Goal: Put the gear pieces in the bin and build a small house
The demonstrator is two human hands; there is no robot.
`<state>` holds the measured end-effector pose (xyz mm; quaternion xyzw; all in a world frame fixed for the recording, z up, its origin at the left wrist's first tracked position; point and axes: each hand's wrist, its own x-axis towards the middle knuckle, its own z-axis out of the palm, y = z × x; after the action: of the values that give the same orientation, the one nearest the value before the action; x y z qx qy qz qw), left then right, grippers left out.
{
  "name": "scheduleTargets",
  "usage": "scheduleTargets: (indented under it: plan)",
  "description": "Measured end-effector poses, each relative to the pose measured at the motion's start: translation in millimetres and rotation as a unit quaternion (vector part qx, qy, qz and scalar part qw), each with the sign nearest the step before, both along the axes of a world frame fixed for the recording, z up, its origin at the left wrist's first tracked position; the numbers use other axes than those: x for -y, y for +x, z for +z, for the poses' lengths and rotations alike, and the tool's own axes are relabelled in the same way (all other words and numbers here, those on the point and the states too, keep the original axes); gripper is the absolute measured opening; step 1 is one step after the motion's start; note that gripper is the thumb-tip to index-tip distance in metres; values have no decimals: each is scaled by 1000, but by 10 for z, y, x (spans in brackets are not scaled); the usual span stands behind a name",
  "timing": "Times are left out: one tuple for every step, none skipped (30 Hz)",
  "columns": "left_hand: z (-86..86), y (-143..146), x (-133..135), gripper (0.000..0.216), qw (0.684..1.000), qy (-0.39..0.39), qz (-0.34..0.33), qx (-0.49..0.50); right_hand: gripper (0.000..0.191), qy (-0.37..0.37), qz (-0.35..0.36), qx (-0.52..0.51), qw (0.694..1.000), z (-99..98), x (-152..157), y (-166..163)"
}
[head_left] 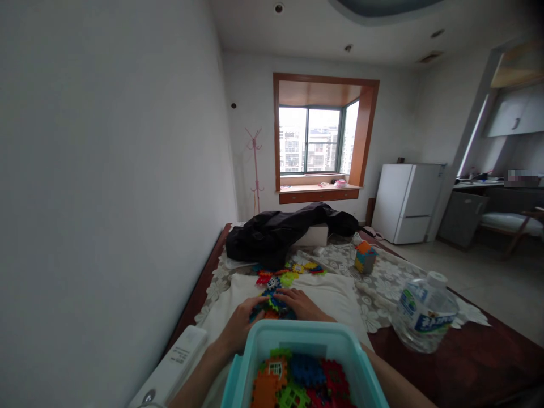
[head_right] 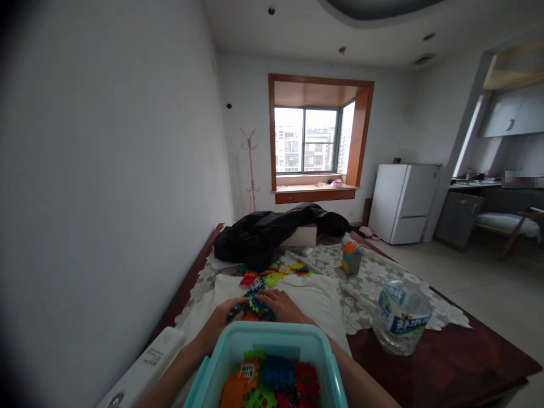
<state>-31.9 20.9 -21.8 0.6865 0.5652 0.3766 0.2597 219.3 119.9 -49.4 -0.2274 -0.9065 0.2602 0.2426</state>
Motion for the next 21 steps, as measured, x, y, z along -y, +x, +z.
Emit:
scheduleTargets:
  plan:
    - [-2,7,2,45,1000,1,-8,8,61,-6,-5,-2,1000,-12,-10,-5]
    - [-3,12,2,46,1000,7,-10,14,59,-14,-16,-7,1000,-25,-22,-9]
    - [-4,15,1,47,1000,16,-7,14,55,-24,-32,-15,999,-39,-35,-12]
    - [-2,14,-2,47,1000,27,1,8,49,-36,-48,-25,998,-51,-48,-13]
    - [0,9,-5,45,999,37,12,-3,42,-48,-60,-34,996,-62,-60,-12]
    - [2,-1,-10,44,999,44,25,-20,34,-57,-70,-43,995,-71,-70,-7]
    - [3,-15,-16,41,997,47,36,-40,29,-63,-77,-50,994,-77,-76,2]
    - [-1,-31,-24,40,996,49,46,-61,28,-65,-83,-55,993,-80,-79,15]
    - [-10,-49,-33,40,994,52,56,-83,32,-63,-84,-56,993,-80,-77,32]
    - [-27,-67,-44,43,991,55,64,-103,42,-57,-78,-54,994,-77,-71,51]
    - [-51,-84,-56,48,988,58,70,-123,54,-50,-64,-50,995,-69,-60,72]
    - [-82,-100,-69,55,986,58,74,-138,64,-43,-41,-43,997,-58,-47,92]
    - [-118,-114,-83,60,985,54,74,-148,70,-35,-13,-34,999,-43,-31,108]
    - [-157,-126,-96,64,985,47,68,-152,70,-26,12,-23,999,-25,-16,120]
    - [-196,-138,-109,66,986,36,58,-153,66,-18,28,-14,999,-7,-2,126]
    - [-231,-147,-121,66,987,25,44,-155,61,-12,34,-8,999,9,8,126]
    - [-258,-155,-131,64,986,16,30,-161,57,-8,36,-8,999,21,13,122]
    - [-276,-161,-138,63,985,7,16,-173,56,-6,35,-14,999,27,13,115]
    - [-284,-164,-144,62,982,-3,6,-190,55,-6,31,-24,999,25,7,106]
    - [-281,-162,-148,61,978,-10,-1,-208,55,-7,25,-37,999,17,-5,97]
    - [-269,-156,-150,61,974,-15,-4,-224,53,-6,17,-47,999,5,-20,88]
